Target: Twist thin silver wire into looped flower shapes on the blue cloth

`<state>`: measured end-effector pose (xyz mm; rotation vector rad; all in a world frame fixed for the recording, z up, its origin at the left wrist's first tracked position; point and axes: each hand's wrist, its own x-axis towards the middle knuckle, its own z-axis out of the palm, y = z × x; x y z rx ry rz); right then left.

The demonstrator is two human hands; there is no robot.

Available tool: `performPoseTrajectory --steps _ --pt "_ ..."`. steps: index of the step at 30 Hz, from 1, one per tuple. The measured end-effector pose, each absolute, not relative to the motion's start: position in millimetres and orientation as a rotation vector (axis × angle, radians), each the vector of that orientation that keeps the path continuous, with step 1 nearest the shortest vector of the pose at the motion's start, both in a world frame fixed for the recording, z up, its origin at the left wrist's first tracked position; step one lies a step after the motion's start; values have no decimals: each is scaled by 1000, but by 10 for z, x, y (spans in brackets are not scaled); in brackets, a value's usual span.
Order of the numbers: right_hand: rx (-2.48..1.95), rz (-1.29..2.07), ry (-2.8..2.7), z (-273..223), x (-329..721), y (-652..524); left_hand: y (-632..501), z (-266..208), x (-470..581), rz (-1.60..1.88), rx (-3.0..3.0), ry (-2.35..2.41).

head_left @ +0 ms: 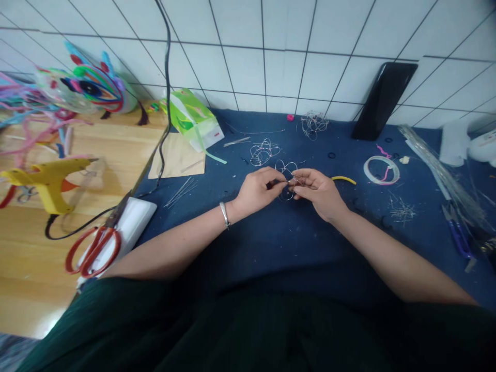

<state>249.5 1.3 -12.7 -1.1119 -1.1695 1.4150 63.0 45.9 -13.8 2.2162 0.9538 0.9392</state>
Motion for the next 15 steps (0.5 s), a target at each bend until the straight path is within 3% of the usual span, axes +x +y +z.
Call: performPoseTrajectory --steps 15 --pt "-1128 1394 -1204 -143 2539 5 525 -95 543 834 2086 983"
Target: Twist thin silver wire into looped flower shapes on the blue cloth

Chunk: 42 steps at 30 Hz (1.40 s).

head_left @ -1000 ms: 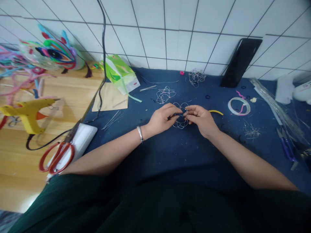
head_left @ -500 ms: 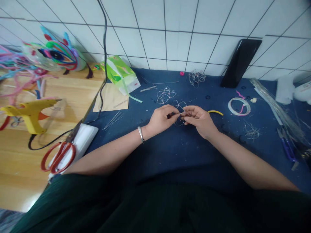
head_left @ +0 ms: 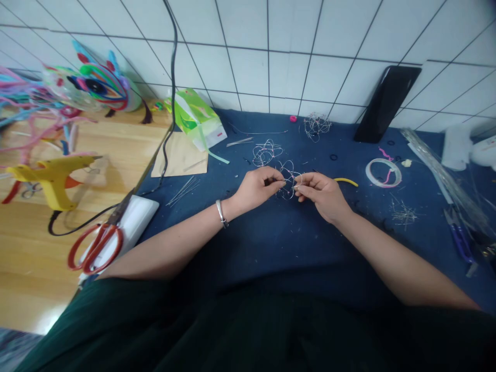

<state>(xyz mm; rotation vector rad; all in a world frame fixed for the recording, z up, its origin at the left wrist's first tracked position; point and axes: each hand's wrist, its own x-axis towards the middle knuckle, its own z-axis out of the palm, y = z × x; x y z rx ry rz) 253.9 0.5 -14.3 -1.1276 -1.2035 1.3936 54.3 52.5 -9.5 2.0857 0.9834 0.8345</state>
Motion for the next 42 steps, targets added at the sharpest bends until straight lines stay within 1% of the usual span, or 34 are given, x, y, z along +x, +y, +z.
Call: performPoseTrajectory --steps 6,16,25,30,32,38,40,42 --pt "-1085 1528 -1132 -141 2570 22 523 -56 534 815 2129 906" --pt "-1062 1707 -1069 -203 2592 75 449 -10 602 714 1988 735" --pt "-1087 1588 -1047 -123 2639 58 516 -24 524 753 2009 893" --pt "-1119 1600 -1123 -165 2615 65 495 -9 545 715 2022 813" --pt "-1146 1502 -1215 -155 2604 55 483 4 557 700 2035 790" --pt "-1217 835 -1658 -62 2593 1 470 32 569 686 2033 798" --pt "-1219 717 -1759 -66 2590 -9 470 27 567 694 2030 787" --pt "-1232 673 -1782 -90 2586 -12 471 17 564 701 2015 782"
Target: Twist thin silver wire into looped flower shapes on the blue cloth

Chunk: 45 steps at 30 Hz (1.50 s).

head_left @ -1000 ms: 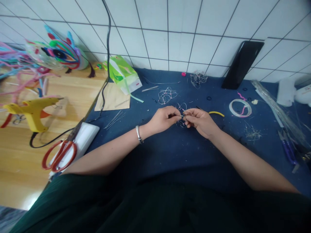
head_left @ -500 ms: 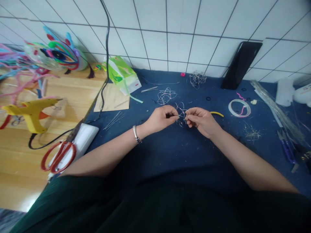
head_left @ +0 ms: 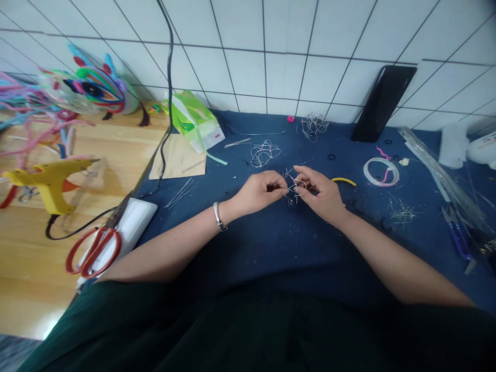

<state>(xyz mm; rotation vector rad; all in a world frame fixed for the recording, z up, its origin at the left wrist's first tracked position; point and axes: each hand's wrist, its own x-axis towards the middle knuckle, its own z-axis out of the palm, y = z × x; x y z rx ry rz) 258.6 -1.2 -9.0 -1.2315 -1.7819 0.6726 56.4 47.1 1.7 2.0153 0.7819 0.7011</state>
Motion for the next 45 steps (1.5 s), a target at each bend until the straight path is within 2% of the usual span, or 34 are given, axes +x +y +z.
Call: performPoseTrajectory --steps 7,27,45 --pt "-1289 754 -1691 -137 2578 -6 479 -4 550 731 1956 760" --pt "-1301 676 -1734 -76 2554 -61 483 -8 549 754 1957 740" --pt "-1162 1447 -1347 108 2573 -21 522 -45 543 666 1585 659"
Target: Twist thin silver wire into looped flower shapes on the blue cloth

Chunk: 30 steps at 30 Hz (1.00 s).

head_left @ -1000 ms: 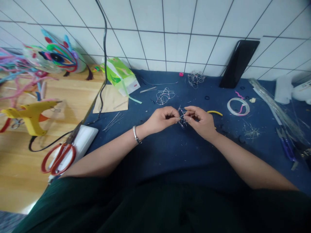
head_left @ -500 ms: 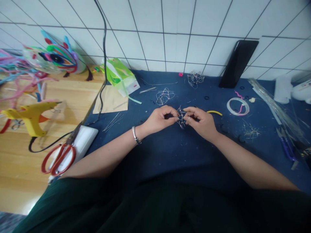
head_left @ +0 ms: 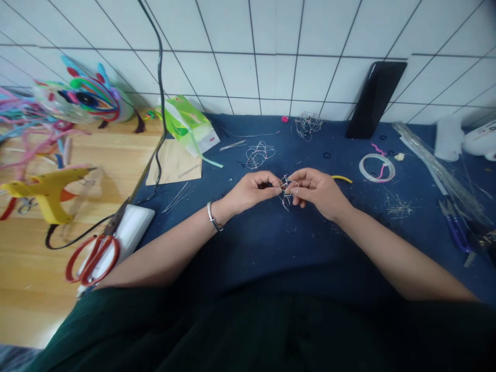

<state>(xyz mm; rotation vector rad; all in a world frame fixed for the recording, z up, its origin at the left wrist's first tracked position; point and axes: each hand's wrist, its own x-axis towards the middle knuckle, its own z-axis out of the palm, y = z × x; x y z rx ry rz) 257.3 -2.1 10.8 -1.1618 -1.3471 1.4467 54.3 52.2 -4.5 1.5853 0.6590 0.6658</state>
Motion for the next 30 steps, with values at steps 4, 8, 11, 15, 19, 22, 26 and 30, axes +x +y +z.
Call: performPoseTrajectory --steps 4,8,11,15,19,22,26,30 --pt "-1104 1599 -1252 153 2618 -8 531 -54 538 657 1569 653" --pt "-1108 1645 -1234 223 2628 -8 538 -62 540 653 1526 631" --pt "-1096 1610 -1281 251 2613 -5 548 -71 539 640 1493 608" --pt "-1100 1574 -1320 273 2587 13 576 -94 532 624 1455 580" --pt "-1118 1559 -1346 290 2564 40 605 -132 523 632 1423 559" --pt "-1130 1548 -1357 289 2547 61 615 -164 519 642 1398 573" --pt "-1132 1548 -1352 282 2530 85 609 -180 518 643 1357 604" --pt "-1120 1586 -1323 283 2526 107 590 -151 501 631 1317 612"
